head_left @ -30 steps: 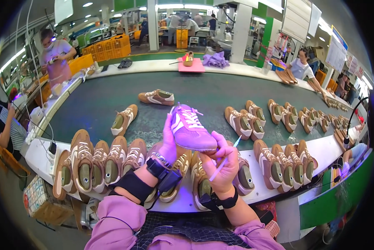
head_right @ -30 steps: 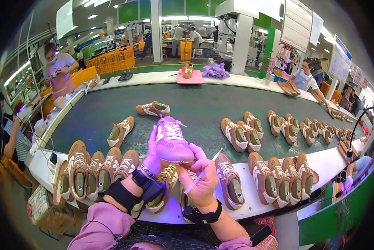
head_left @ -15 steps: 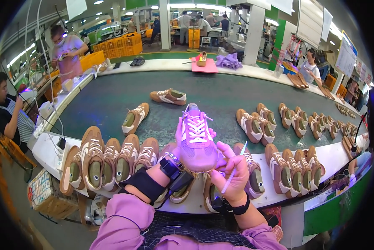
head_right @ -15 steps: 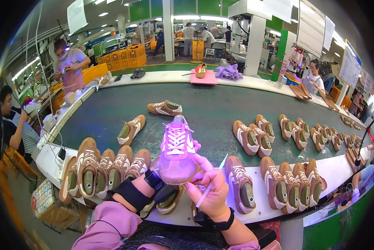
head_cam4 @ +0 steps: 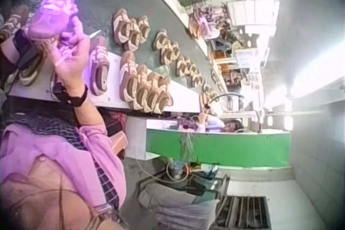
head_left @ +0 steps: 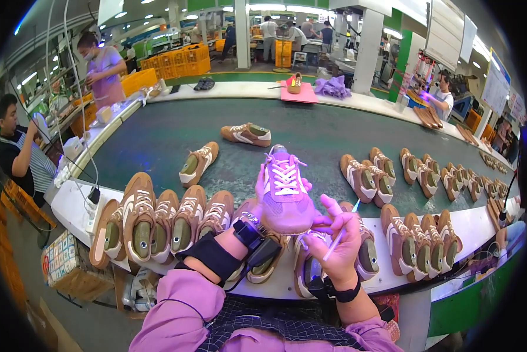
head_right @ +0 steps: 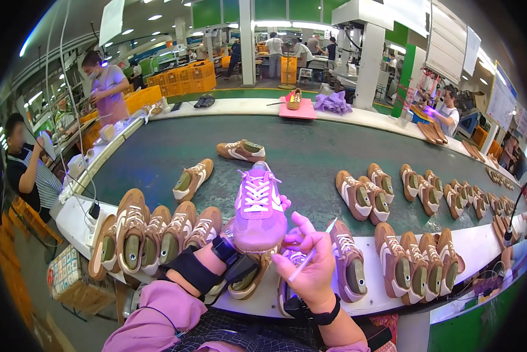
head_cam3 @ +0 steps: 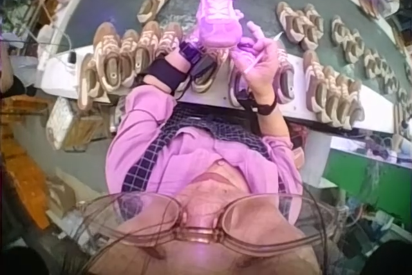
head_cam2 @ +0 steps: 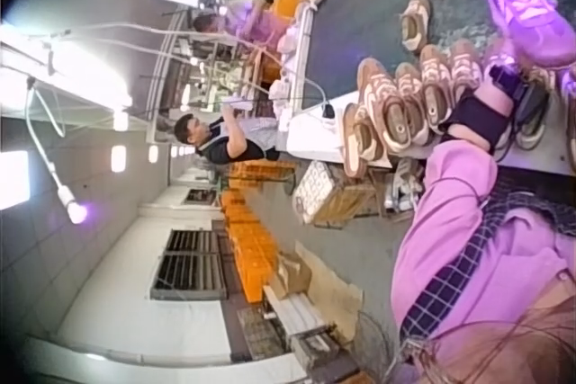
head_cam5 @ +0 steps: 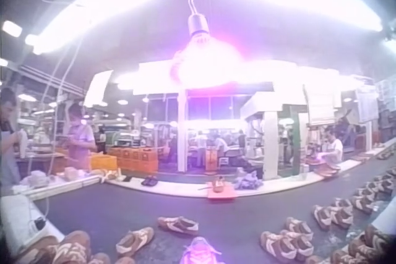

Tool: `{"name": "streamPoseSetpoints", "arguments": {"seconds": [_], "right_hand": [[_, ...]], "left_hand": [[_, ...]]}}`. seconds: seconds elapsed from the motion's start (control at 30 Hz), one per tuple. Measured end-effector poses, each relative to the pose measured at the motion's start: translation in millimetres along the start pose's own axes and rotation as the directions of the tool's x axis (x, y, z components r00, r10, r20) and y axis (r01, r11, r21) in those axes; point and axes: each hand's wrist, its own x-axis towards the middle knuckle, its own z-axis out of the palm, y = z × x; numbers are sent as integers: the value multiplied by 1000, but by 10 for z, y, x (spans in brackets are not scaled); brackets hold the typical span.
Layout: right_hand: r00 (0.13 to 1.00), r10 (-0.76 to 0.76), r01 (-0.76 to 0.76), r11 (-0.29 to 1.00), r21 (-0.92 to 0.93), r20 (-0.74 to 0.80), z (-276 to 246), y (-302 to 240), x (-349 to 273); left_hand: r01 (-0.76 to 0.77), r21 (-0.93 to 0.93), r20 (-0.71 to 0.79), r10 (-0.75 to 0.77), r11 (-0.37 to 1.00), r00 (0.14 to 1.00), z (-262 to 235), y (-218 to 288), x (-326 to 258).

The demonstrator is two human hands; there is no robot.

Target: Inspecting and organizing shoes on a conveyor belt in a factory.

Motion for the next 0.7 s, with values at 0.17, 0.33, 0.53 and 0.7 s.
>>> {"name": "streamPoseSetpoints", "arguments": {"seconds": [0.17, 0.33, 0.53, 0.7], "right_hand": [[998, -55, 54, 997, -58, -15, 85, 0, 84], [950, 66, 8, 971, 237, -305, -95, 268, 414], [914, 134, 85, 859, 504, -382, -530, 252, 793], [929, 351, -223, 782, 582, -116, -469, 95, 745]], "left_hand": [[-433, 262, -287, 498, 863, 819, 195, -54, 145], [-546, 500, -143, 685, 672, 714, 841, -214, 121], [-95, 276, -145, 139, 957, 980, 1059, -132, -602], [319, 350, -486, -121, 881, 866, 1072, -395, -891]]}}
